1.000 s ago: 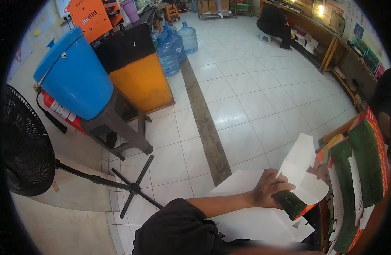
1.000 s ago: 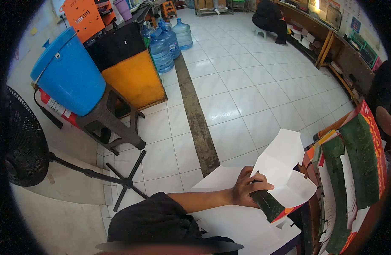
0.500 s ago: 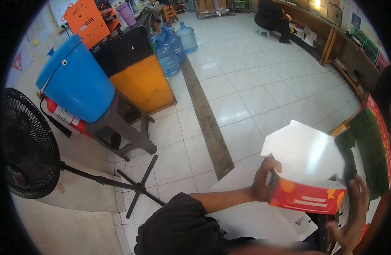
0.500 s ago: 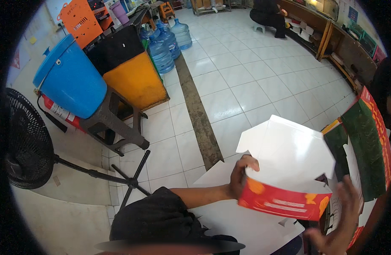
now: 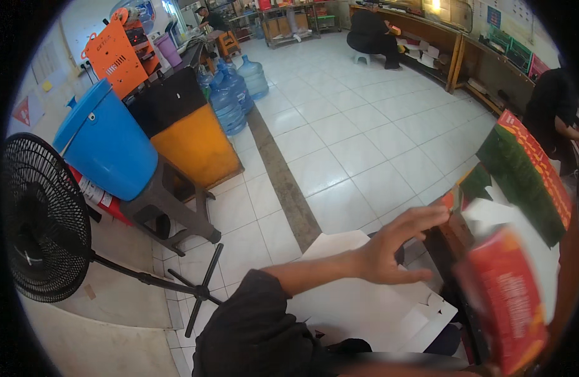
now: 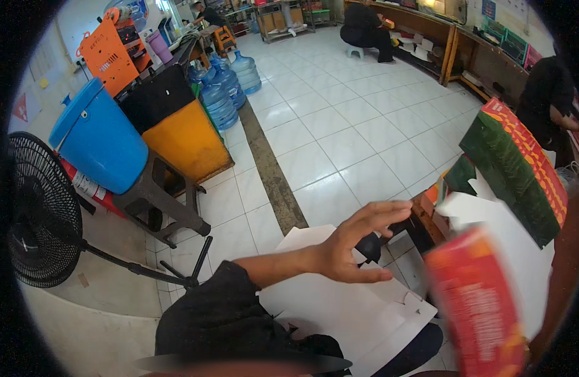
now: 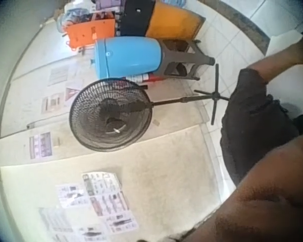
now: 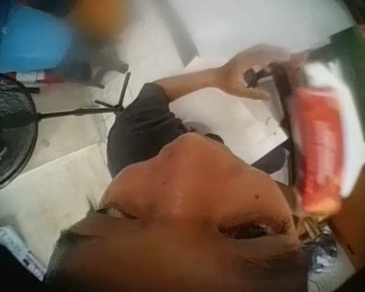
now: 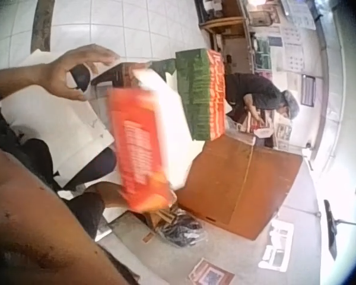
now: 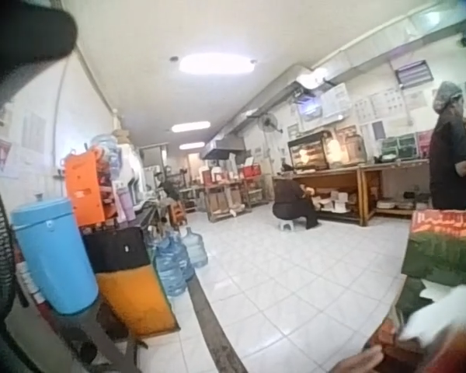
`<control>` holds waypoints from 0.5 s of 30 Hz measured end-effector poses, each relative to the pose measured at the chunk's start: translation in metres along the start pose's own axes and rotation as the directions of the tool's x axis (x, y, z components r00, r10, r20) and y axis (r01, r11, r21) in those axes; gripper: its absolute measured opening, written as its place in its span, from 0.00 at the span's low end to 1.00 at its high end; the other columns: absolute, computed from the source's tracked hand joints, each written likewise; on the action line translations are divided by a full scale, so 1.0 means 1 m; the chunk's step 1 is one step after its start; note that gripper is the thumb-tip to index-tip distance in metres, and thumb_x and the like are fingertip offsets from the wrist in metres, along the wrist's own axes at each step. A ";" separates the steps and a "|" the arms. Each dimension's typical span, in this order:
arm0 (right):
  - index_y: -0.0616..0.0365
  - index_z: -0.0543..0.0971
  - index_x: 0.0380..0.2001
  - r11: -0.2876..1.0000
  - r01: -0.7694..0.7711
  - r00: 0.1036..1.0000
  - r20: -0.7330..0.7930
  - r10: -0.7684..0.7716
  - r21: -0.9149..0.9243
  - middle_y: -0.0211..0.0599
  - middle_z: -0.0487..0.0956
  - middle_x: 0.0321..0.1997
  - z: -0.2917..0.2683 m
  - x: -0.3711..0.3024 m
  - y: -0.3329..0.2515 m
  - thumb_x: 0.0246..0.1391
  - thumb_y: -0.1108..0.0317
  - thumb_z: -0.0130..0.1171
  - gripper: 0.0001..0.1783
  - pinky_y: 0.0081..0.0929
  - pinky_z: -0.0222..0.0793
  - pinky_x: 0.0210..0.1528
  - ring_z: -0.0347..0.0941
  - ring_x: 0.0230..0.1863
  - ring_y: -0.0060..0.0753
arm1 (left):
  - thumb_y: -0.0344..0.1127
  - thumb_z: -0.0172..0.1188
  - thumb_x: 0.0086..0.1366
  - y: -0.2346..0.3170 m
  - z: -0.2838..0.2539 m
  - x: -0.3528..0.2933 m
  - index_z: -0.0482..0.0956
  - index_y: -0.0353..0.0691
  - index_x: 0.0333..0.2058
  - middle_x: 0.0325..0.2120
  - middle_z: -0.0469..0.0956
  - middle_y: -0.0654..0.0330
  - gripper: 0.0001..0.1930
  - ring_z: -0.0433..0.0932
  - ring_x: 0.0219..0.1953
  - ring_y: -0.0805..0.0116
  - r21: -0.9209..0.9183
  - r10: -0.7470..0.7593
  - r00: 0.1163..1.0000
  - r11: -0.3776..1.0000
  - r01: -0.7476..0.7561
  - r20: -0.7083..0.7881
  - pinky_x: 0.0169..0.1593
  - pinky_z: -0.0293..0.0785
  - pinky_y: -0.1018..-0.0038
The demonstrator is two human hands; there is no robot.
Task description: Assembling and stacking cardboard food containers at a table.
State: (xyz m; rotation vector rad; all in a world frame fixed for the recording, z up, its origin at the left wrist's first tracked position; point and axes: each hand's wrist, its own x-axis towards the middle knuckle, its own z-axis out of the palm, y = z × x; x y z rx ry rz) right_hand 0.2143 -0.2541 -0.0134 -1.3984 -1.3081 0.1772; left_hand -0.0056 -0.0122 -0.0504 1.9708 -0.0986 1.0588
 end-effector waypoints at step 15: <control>0.51 0.73 0.52 0.870 0.491 0.424 -0.884 -0.197 0.041 0.30 0.79 0.49 -0.156 -0.012 0.059 0.57 0.66 0.63 0.19 0.31 0.72 0.53 0.75 0.49 0.27 | 0.38 0.74 0.46 0.039 0.118 0.153 0.84 0.45 0.38 0.50 0.74 0.55 0.18 0.72 0.51 0.56 -0.087 0.558 0.737 0.816 -0.572 0.381 0.53 0.69 0.64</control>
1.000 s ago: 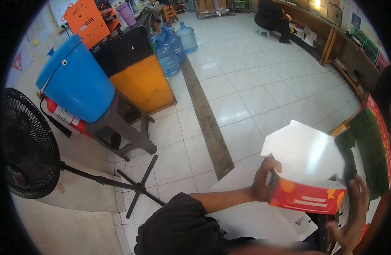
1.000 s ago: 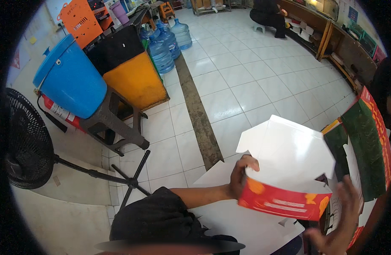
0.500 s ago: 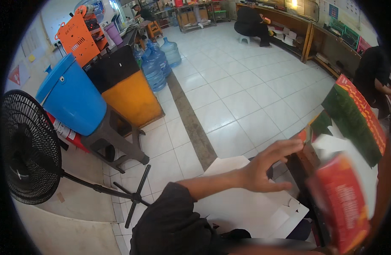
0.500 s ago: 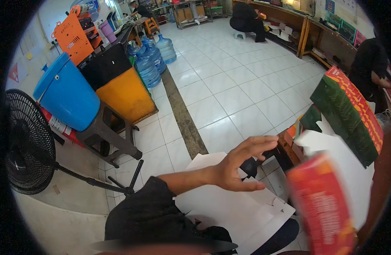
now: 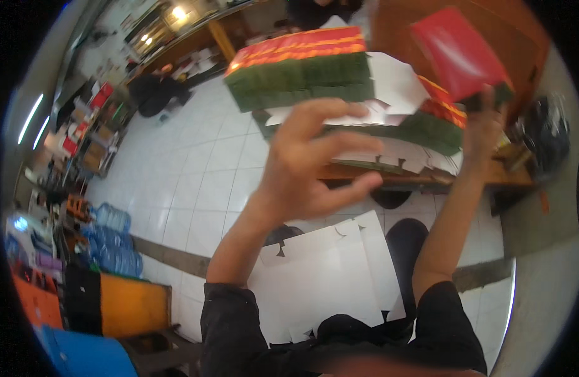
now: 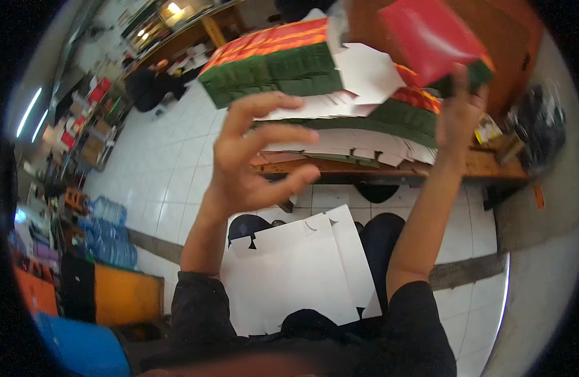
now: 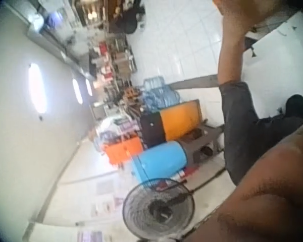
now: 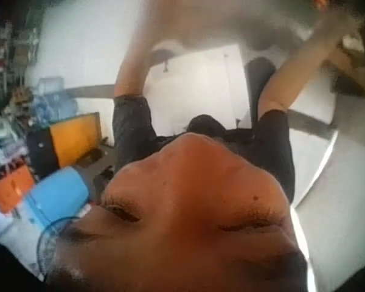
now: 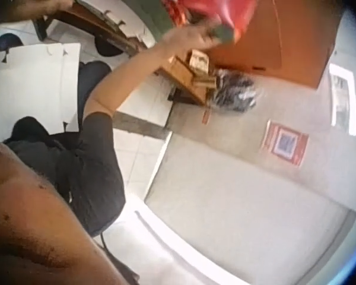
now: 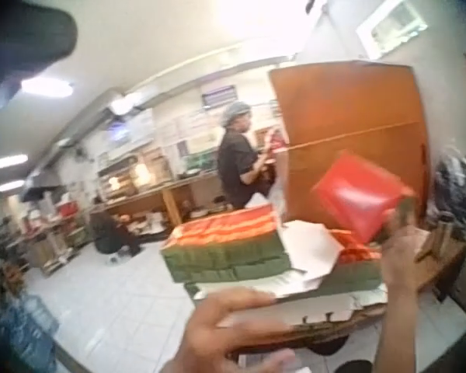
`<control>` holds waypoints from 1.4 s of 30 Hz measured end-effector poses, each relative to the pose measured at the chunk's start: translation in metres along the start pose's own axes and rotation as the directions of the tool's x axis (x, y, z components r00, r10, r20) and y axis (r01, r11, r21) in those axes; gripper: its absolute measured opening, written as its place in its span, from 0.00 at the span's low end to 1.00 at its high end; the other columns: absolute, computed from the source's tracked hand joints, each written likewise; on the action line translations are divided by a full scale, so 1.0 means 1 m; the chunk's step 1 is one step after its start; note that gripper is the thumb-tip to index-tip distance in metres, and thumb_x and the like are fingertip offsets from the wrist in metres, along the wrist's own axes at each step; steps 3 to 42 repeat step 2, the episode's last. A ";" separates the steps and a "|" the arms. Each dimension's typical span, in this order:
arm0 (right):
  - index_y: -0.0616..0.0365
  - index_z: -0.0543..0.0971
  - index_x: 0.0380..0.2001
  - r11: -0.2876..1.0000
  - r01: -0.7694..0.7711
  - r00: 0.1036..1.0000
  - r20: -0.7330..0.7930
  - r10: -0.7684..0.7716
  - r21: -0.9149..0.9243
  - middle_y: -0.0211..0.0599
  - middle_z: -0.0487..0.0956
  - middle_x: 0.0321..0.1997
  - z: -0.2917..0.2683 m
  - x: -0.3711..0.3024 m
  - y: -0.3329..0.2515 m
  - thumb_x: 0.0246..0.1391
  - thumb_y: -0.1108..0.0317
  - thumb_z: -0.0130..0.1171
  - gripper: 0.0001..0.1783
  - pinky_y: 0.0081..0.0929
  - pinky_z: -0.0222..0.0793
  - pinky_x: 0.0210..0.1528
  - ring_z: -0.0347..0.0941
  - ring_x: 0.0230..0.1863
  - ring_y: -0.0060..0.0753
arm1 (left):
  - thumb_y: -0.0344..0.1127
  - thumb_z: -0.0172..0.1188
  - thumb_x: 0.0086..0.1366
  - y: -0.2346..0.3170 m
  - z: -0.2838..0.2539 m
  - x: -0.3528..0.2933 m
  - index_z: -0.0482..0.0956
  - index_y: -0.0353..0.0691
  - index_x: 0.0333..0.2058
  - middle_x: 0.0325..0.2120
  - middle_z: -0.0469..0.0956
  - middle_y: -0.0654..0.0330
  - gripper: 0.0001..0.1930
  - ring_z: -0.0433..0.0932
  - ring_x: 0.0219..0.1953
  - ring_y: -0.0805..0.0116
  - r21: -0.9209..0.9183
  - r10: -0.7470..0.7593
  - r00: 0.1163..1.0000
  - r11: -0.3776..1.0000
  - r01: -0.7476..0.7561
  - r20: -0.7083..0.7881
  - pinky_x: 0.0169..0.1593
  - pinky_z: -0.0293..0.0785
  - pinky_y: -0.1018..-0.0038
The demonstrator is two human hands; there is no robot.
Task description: Assembling and stacking cardboard food containers at a table.
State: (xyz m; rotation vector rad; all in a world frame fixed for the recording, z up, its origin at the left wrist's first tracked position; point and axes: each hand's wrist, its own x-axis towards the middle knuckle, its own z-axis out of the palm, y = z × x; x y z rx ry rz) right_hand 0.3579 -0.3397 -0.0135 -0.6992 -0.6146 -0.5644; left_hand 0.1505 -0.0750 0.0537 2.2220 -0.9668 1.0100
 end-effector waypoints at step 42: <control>0.51 0.74 0.50 0.964 -0.210 0.977 -0.059 0.203 -0.163 0.29 0.79 0.48 0.007 -0.009 -0.004 0.57 0.65 0.63 0.18 0.26 0.72 0.52 0.76 0.47 0.24 | 0.40 0.74 0.46 -0.019 -0.001 0.016 0.84 0.46 0.38 0.50 0.75 0.56 0.18 0.73 0.50 0.55 0.196 -0.059 0.998 0.979 0.056 0.007 0.55 0.69 0.64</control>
